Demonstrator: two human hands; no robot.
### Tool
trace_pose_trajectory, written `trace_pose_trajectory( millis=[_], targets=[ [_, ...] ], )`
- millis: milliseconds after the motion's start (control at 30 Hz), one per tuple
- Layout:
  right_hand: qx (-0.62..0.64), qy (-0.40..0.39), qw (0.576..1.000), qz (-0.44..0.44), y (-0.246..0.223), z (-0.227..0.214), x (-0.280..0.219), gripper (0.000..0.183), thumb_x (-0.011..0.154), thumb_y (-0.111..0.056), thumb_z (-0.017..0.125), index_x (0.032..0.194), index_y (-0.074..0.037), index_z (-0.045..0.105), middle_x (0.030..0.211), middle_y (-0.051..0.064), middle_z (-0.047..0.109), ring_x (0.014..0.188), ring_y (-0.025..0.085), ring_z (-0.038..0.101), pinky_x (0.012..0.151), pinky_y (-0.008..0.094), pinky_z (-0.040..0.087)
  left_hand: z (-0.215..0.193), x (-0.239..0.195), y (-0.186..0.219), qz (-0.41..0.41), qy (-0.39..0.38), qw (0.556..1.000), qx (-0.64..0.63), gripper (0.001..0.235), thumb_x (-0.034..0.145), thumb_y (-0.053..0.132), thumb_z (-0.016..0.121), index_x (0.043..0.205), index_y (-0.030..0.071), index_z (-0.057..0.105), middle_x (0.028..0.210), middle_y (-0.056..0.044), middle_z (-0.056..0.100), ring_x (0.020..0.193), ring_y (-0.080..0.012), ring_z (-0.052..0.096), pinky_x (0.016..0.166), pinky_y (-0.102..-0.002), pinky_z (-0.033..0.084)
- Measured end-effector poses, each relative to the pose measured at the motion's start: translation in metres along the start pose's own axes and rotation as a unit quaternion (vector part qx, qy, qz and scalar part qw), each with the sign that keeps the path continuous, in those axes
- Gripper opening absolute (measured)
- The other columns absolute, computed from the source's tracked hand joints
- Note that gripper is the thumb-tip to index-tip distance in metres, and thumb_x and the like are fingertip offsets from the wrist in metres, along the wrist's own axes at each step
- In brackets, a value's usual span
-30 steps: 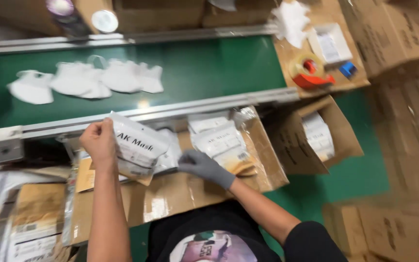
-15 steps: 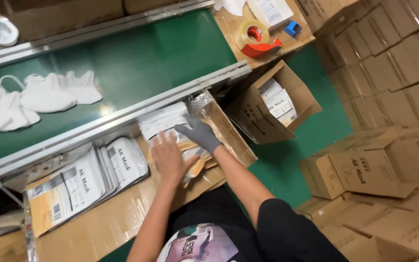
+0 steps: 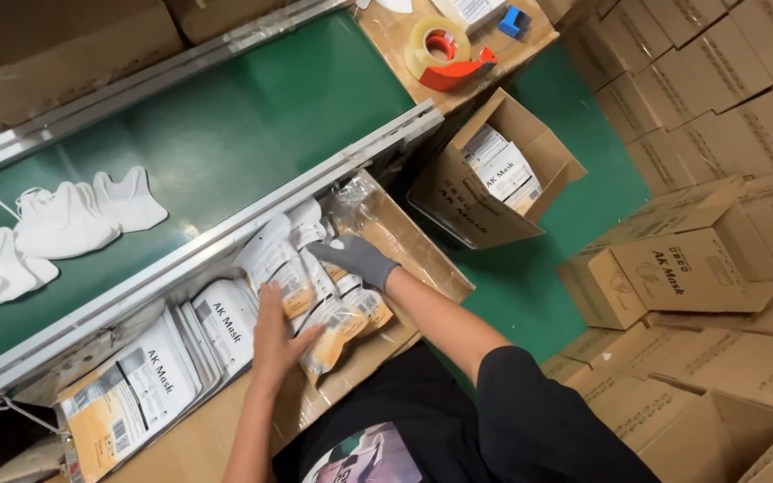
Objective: The person picks up face masks from a conveyor belt, gathers them into small groups, and slides them into plastic retail pouches.
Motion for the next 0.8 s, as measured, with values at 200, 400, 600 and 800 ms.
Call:
trace_pose_trajectory(
  millis=[200,400,600,800],
  targets=[
    [-0.026,-0.061,0.998,0.005,-0.002,0.015,-0.016,0.059,0.078,-0.038,0.082,0.120,0.001,0.072,0.114,0.012,0.075,0.107,0.017,0.068,0.092,0.029,0.053,0.011,-0.004,0.093,0.029,-0.086,0.971,0.221,0.095,0.073,0.051,0.087,0.146,0.007,0.046,0.152,-0.029,0.039,0.133,-0.0526,0.043,0.106,-0.054,0.038],
    [0.295,-0.027,0.955,0.009,0.017,-0.035,-0.062,0.053,0.075,-0.015,0.078,0.124,0.001,0.066,0.111,0.016,0.073,0.098,0.027,0.072,0.090,0.040,0.058,-0.078,-0.031,0.058,-0.010,0.235,0.967,-0.098,0.052,0.089,0.015,0.079,0.136,0.005,0.062,0.134,-0.012,0.066,0.121,-0.0269,0.062,0.106,-0.041,0.047],
    [0.365,-0.007,0.924,-0.116,0.032,-0.186,-0.070,0.059,0.076,-0.007,0.075,0.132,0.004,0.061,0.119,0.015,0.071,0.106,0.025,0.071,0.096,0.037,0.058,-0.098,-0.031,-0.044,-0.062,0.297,0.943,-0.134,0.022,0.111,0.004,0.064,0.128,-0.009,0.066,0.117,-0.016,0.071,0.106,-0.0178,0.068,0.098,-0.030,0.055],
    [0.214,0.340,0.883,-0.243,0.094,-0.466,-0.168,0.064,0.081,-0.001,0.078,0.141,0.004,0.055,0.127,0.012,0.067,0.111,0.023,0.068,0.094,0.040,0.060,-0.013,0.045,-0.061,-0.103,0.145,0.949,-0.261,0.018,0.112,0.005,0.060,0.124,-0.006,0.065,0.111,-0.012,0.071,0.104,-0.0151,0.070,0.099,-0.029,0.057]
  ],
)
Point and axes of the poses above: each hand's wrist, its own x-axis towards the middle knuckle, its own z-axis out of the palm, y = z × x, the point moved 7 cm from there along x, towards the middle knuckle
